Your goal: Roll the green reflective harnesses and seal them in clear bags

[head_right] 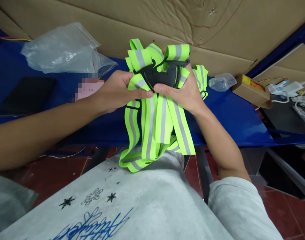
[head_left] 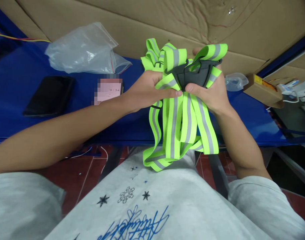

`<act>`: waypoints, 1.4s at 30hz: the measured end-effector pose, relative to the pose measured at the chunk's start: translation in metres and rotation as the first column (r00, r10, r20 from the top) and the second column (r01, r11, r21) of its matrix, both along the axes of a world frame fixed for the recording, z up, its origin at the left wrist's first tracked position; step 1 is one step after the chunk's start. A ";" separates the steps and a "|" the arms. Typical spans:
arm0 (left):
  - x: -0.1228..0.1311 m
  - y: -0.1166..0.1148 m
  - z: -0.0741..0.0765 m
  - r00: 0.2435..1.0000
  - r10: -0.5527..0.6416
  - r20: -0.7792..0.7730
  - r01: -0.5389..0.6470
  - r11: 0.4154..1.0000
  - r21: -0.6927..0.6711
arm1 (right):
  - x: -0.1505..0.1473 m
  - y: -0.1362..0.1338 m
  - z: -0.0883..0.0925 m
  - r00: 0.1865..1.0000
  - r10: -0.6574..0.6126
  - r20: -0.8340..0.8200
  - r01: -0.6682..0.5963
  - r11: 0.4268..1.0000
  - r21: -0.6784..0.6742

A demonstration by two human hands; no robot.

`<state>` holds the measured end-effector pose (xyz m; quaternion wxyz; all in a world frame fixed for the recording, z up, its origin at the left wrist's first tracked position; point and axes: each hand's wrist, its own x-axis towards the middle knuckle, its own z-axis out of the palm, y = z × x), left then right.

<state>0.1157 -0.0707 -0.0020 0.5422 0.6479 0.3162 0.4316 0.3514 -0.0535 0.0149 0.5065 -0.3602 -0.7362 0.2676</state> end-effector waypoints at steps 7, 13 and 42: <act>-0.006 0.002 0.005 0.984 -0.157 -0.082 0.152 0.986 -0.067 | 0.005 -0.006 0.008 0.999 0.034 -0.004 -0.034 0.998 -0.044; -0.012 -0.004 0.015 0.955 -0.249 0.159 0.264 0.962 -0.075 | -0.002 -0.012 0.000 1.000 -0.009 -0.021 0.009 1.000 0.001; 0.006 -0.013 0.017 0.997 0.045 0.056 -0.033 0.978 -0.204 | -0.011 -0.014 -0.001 0.974 0.179 0.136 -0.168 0.982 -0.088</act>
